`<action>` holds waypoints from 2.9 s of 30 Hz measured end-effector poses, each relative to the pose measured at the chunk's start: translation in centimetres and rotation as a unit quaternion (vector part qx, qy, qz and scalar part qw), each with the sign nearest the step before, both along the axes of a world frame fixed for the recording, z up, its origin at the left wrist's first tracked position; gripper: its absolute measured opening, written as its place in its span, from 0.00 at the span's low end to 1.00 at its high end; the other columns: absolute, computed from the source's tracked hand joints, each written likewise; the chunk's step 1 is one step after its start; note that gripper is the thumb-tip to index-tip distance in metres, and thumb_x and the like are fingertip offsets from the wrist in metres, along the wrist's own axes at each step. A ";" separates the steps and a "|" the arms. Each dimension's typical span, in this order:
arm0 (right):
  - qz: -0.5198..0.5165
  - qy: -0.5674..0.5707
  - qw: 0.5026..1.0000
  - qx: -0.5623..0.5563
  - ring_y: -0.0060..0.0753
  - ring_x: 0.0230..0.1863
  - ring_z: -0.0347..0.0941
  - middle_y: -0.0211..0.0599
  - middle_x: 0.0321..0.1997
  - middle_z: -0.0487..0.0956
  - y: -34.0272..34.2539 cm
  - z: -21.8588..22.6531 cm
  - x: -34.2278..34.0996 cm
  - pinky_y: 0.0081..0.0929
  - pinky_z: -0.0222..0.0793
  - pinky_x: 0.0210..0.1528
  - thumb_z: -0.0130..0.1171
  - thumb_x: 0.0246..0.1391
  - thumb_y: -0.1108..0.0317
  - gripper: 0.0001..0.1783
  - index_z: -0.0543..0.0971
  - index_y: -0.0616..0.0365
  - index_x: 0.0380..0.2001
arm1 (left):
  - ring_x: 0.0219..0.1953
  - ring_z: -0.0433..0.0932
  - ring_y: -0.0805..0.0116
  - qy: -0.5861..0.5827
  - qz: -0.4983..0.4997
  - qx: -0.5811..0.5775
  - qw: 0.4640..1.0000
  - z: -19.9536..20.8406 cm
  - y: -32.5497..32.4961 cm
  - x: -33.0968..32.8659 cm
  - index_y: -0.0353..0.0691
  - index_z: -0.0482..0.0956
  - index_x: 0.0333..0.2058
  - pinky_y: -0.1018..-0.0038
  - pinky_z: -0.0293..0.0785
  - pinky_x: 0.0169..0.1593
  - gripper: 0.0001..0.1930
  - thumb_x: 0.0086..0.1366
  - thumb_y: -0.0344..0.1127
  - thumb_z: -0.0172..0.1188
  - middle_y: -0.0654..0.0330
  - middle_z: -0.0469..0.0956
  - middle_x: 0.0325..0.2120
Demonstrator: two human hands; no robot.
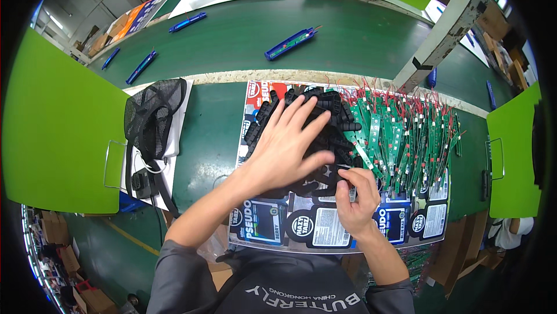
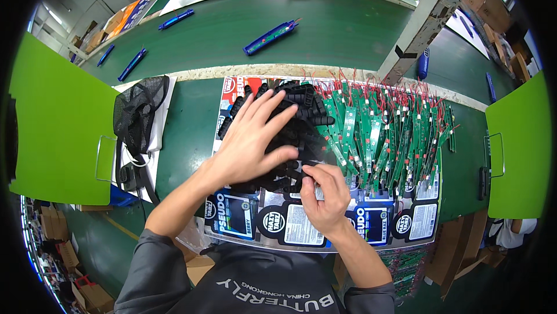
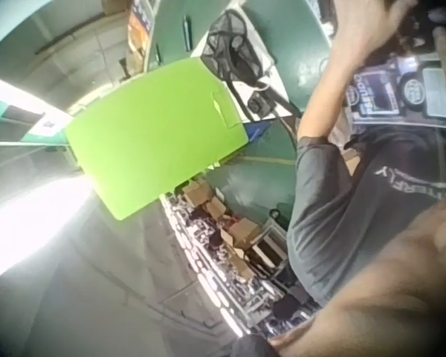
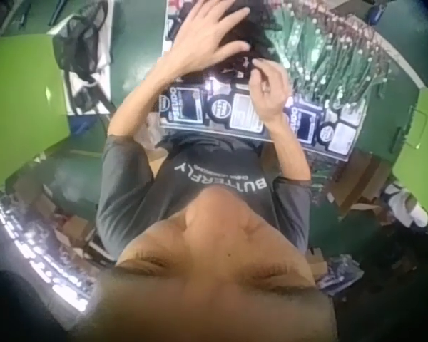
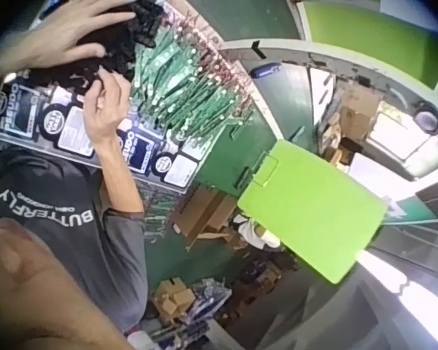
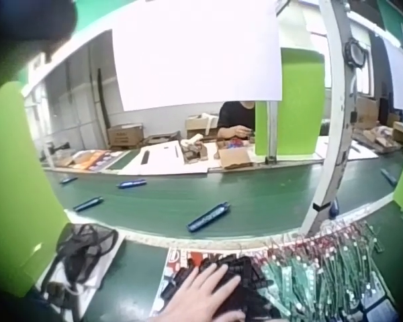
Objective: The person assembles components into a blue plastic housing by hand, inserting a circuit board, wires, and black components into the housing.
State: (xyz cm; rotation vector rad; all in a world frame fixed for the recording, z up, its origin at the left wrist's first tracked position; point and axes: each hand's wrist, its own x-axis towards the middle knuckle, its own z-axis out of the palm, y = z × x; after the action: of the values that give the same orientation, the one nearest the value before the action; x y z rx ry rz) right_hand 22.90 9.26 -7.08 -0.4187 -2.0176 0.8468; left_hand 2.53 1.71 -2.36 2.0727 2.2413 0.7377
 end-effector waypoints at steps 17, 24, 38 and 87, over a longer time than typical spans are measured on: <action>0.006 -0.004 1.000 -0.025 0.40 0.32 0.78 0.45 0.36 0.79 0.0 0.3 0.2 0.30 0.75 0.32 0.63 0.46 0.84 0.13 0.82 0.65 0.39 | 0.59 0.72 0.43 -0.022 -0.016 -0.082 0.996 -1.9 7.3 -3.6 0.31 0.73 0.59 0.56 0.66 0.64 0.30 0.72 0.54 0.52 0.42 0.75 0.56; 0.016 0.018 0.999 -0.032 0.39 0.31 0.79 0.44 0.35 0.79 0.2 0.1 -0.2 0.30 0.75 0.31 0.63 0.45 0.85 0.14 0.82 0.65 0.38 | 0.61 0.71 0.44 -0.056 -0.009 -0.082 0.995 -0.9 7.1 -4.7 0.31 0.73 0.59 0.57 0.65 0.65 0.29 0.72 0.51 0.53 0.42 0.74 0.57; 0.039 0.047 0.998 -0.030 0.38 0.28 0.78 0.43 0.35 0.80 0.4 -0.1 0.0 0.28 0.76 0.29 0.65 0.46 0.82 0.13 0.82 0.64 0.38 | 0.52 0.78 0.45 -0.088 -0.025 -0.077 0.993 3.3 11.0 -4.3 0.31 0.80 0.50 0.58 0.71 0.57 0.20 0.71 0.44 0.56 0.43 0.81 0.44; 0.027 0.021 0.998 -0.047 0.42 0.32 0.80 0.43 0.38 0.79 0.6 0.1 0.0 0.31 0.78 0.34 0.66 0.45 0.82 0.15 0.82 0.64 0.40 | 0.35 0.80 0.68 -0.624 0.015 -0.008 0.782 3.6 9.5 -6.9 0.34 0.67 0.62 0.72 0.79 0.38 0.23 0.74 0.39 0.39 0.53 0.79 0.42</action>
State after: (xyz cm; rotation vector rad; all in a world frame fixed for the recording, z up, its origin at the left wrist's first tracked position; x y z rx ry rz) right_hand 22.85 9.81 -7.02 -0.3959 -1.9632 0.9791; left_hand -4.32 11.24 1.19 0.8873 1.4101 1.4590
